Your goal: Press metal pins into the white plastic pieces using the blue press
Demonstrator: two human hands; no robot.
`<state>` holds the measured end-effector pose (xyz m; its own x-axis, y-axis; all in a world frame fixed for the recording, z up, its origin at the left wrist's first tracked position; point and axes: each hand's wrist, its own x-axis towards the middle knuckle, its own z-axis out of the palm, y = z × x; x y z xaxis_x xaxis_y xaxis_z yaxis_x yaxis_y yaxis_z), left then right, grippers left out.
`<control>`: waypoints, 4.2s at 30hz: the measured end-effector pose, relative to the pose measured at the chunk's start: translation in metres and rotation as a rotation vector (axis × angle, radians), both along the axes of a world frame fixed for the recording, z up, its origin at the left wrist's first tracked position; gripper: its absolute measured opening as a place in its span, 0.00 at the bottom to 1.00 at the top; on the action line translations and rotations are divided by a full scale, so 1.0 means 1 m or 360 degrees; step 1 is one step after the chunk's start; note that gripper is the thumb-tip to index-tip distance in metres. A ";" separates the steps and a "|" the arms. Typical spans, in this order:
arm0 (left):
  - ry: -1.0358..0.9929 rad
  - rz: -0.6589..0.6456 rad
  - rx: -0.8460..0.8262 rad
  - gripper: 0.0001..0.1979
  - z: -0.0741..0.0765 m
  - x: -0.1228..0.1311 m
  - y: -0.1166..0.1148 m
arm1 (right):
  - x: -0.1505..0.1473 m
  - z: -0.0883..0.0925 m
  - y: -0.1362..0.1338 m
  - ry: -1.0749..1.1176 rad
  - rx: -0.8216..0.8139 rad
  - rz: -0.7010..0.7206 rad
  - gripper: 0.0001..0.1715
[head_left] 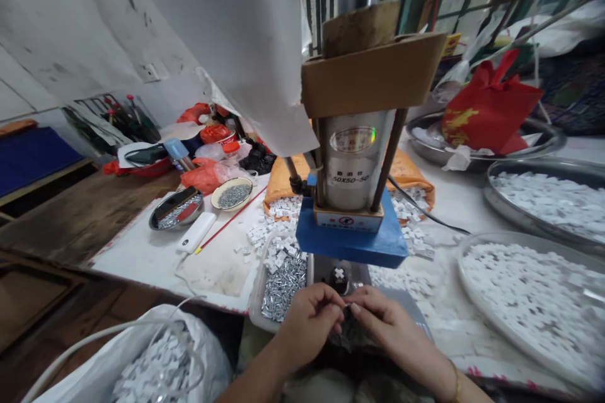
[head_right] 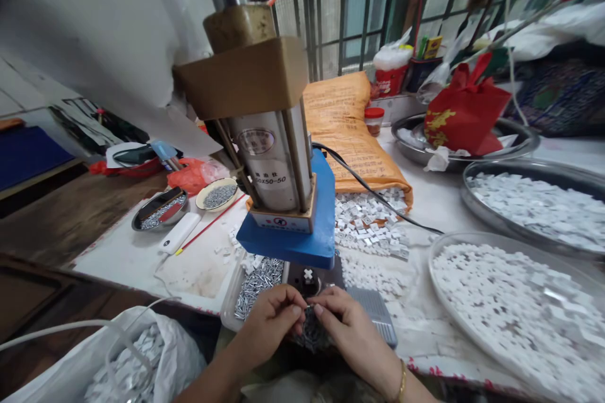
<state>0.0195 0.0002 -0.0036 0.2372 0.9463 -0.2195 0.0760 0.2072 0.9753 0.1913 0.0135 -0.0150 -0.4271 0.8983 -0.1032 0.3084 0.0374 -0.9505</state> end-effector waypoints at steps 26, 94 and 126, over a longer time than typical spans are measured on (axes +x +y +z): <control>0.0019 -0.0020 0.0069 0.05 0.010 0.006 0.003 | 0.000 0.011 -0.004 0.0489 -0.0481 -0.0129 0.21; 0.0416 0.0023 0.0691 0.04 0.011 0.003 0.007 | -0.005 -0.001 0.000 0.0415 -0.0160 -0.0483 0.19; 0.0525 0.0414 0.0978 0.06 0.000 -0.001 0.030 | -0.019 -0.005 0.020 0.0131 0.0230 -0.0636 0.17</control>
<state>0.0187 0.0303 -0.0041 0.0021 0.9381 0.3463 0.4076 -0.3170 0.8564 0.1725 0.0334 -0.0205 -0.0442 0.9975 0.0556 0.2491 0.0649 -0.9663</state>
